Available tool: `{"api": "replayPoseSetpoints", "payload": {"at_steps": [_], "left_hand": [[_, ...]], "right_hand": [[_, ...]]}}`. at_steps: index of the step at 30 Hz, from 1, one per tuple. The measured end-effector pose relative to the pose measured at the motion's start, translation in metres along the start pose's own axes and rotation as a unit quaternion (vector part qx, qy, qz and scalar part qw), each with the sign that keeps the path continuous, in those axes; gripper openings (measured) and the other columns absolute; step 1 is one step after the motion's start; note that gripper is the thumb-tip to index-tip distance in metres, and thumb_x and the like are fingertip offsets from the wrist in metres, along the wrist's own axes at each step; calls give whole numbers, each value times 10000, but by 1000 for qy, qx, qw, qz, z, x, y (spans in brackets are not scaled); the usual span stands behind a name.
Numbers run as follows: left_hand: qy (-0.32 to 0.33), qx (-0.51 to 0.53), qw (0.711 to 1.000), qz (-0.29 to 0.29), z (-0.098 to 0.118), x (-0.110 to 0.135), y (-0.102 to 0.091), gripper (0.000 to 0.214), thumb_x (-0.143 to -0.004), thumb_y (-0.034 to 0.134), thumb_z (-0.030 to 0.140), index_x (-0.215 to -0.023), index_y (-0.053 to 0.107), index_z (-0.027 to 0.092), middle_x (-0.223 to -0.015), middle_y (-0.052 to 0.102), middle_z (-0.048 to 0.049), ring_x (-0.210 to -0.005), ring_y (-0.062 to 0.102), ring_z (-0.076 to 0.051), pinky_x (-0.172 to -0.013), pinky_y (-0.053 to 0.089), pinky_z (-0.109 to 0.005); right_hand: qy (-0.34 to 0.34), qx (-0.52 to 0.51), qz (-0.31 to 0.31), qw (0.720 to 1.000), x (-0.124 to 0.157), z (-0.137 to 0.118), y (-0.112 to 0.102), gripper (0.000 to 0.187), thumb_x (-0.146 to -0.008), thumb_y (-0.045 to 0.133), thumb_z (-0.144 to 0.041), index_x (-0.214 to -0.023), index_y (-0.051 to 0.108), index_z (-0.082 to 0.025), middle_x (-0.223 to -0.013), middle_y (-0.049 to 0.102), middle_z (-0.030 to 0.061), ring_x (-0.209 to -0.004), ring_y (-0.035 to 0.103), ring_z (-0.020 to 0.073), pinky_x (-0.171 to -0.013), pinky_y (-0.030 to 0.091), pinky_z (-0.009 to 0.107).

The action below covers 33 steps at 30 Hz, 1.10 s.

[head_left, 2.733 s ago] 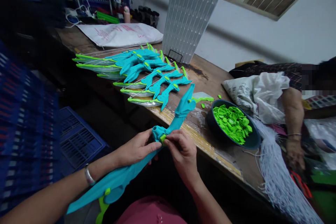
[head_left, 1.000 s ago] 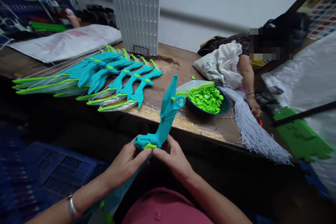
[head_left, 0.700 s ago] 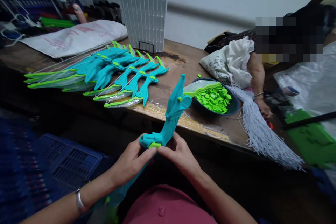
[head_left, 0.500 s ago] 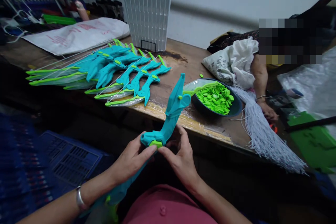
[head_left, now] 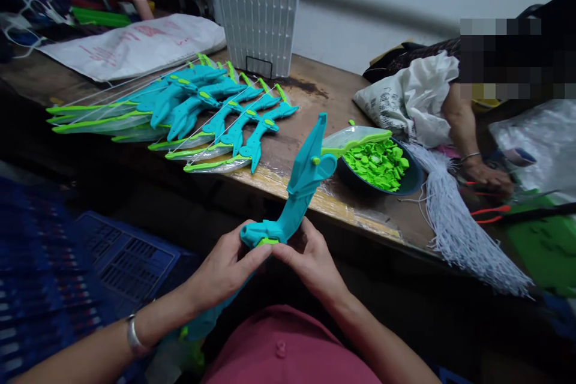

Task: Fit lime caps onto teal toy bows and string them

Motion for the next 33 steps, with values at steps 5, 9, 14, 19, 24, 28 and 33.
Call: {"api": "replayPoseSetpoints", "payload": {"at_steps": [5, 9, 14, 19, 24, 28, 33], "left_hand": [[32, -7, 999, 27, -2, 3, 5, 310, -1012, 536, 479, -990, 628, 184, -894, 618, -3, -825, 560, -174, -768, 461, -288], [52, -31, 997, 43, -8, 4, 6, 312, -1016, 518, 461, -974, 635, 175, -882, 621, -13, -832, 582, -184, -777, 467, -296], [39, -6, 999, 25, -6, -1, 1, 348, -1008, 530, 495, -1064, 671, 181, -1004, 697, -37, -933, 647, -206, -835, 509, -294], [-6, 29, 1000, -10, -4, -7, -2, 401, -976, 567, 550, -1117, 657, 185, -968, 731, -41, -850, 678, -207, -773, 543, -298], [-17, 15, 1000, -18, -5, -7, 1, 380, -982, 553, 548, -1086, 644, 193, -952, 727, -36, -867, 678, -210, -794, 535, -299], [8, -17, 1000, 5, -6, -6, 8, 365, -1009, 504, 522, -1030, 639, 183, -854, 694, -26, -751, 648, -188, -717, 520, -287], [-8, -4, 1000, 17, -11, -7, 8, 400, -993, 522, 549, -1056, 642, 173, -962, 708, -63, -856, 675, -223, -779, 540, -307]], "right_hand": [[-50, 72, 20, 996, 1, 2, -3, 429, -805, 802, -423, -1118, 620, -194, -1014, 691, 60, -953, 637, 229, -828, 549, 346], [-65, 110, 23, 992, -1, 8, -2, 399, -805, 797, -426, -1070, 618, -186, -992, 669, 50, -905, 610, 210, -817, 526, 336], [-66, 80, 26, 994, -7, 9, -2, 421, -772, 836, -437, -1046, 626, -197, -947, 661, 22, -868, 599, 189, -801, 511, 312], [-2, 0, -24, 1000, -8, 5, -7, 508, -735, 859, -451, -1093, 584, -219, -944, 648, 12, -850, 623, 186, -775, 543, 315], [10, -10, -29, 999, -6, 11, -7, 518, -741, 840, -442, -1112, 551, -226, -931, 622, 6, -846, 616, 181, -780, 546, 321], [-44, 48, 7, 998, -5, 14, -6, 457, -764, 810, -395, -1099, 562, -209, -963, 613, 18, -873, 587, 183, -794, 528, 316], [-75, 94, 23, 992, -8, 16, -6, 486, -749, 838, -405, -1114, 591, -197, -1029, 644, 28, -953, 599, 208, -902, 508, 353]]}}
Point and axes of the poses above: each hand's wrist, its own x-axis away from the middle knuckle, its own y-axis out of the palm, z = x × y, the point moved 1 cm from there along -x, towards the middle knuckle
